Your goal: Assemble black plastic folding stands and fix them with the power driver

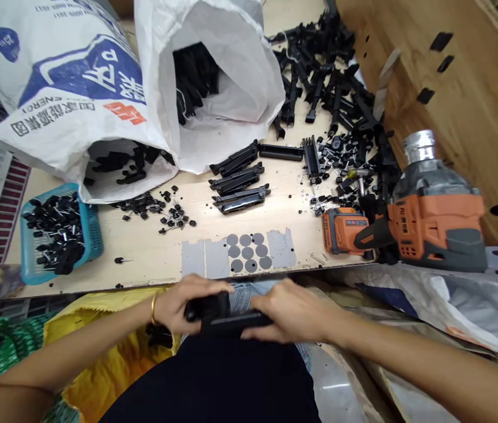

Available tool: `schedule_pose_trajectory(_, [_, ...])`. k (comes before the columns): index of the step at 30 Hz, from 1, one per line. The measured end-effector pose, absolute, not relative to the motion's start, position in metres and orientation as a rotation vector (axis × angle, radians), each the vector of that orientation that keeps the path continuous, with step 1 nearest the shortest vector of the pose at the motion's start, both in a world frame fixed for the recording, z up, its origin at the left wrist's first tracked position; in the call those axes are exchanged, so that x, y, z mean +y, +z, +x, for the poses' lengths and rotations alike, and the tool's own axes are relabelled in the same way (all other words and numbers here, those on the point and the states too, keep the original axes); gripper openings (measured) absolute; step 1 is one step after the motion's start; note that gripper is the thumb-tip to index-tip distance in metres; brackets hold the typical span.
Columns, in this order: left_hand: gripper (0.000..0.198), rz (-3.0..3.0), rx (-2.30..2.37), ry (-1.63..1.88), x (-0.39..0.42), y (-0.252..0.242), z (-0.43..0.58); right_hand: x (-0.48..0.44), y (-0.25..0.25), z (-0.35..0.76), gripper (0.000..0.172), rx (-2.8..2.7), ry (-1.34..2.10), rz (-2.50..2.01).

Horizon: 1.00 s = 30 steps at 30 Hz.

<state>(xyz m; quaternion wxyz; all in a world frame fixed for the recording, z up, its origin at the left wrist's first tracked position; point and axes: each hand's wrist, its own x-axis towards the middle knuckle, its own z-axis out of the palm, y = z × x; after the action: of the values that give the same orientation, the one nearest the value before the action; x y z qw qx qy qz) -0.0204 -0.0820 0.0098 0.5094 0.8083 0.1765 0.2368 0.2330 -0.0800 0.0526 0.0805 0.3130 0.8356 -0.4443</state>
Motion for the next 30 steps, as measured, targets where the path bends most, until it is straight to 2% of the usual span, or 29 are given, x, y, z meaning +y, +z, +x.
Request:
schedule_pose_trajectory(4, [0.062,1.639,0.800,0.863,-0.119,0.028,-0.004,-0.091,0.058,0.225,0.044,2.261,-2.067,1.028])
schedule_pose_trajectory(9, [0.045,1.367,0.936,0.738,-0.114,0.027,-0.003,-0.094,0.038,0.206,0.047,1.827,-2.574,1.291])
schedule_pose_trajectory(12, [0.057,1.131,0.961,0.770,-0.108,0.021,0.000,-0.101,0.032,0.193,0.049,1.446,-2.839,1.444])
schedule_pose_trajectory(14, [0.064,1.019,0.973,0.859,-0.105,0.022,0.008,-0.107,0.031,0.183,0.048,1.439,-2.919,1.554])
schedule_pose_trajectory(17, [0.067,1.002,0.930,0.998,-0.098,0.029,0.024,-0.113,0.025,0.163,0.048,1.828,-2.827,1.895])
schedule_pose_trajectory(19, [0.068,1.085,0.919,1.068,-0.089,0.033,0.032,-0.112,0.014,0.148,0.054,1.984,-2.772,2.228])
schedule_pose_trajectory(22, [0.064,1.372,0.920,1.134,-0.071,0.026,0.035,-0.088,-0.011,0.144,0.063,1.849,-2.862,2.462])
schedule_pose_trajectory(24, [0.060,1.674,0.919,1.145,-0.058,0.008,0.034,-0.054,-0.027,0.162,0.063,1.766,-2.796,2.552])
schedule_pose_trajectory(25, [0.061,1.858,0.922,1.124,-0.052,-0.005,0.034,-0.034,-0.034,0.177,0.058,1.811,-2.629,2.669])
schedule_pose_trajectory(27, [0.059,2.248,0.964,1.034,-0.040,-0.034,0.037,0.008,-0.045,0.210,0.043,2.136,-1.879,2.947])
schedule_pose_trajectory(28, [0.055,2.417,1.012,0.956,-0.034,-0.050,0.040,0.027,-0.049,0.225,0.040,2.210,-1.740,2.955])
schedule_pose_trajectory(30, [0.045,2.634,1.138,0.794,-0.021,-0.078,0.046,0.063,-0.055,0.244,0.040,2.582,-1.336,2.681])
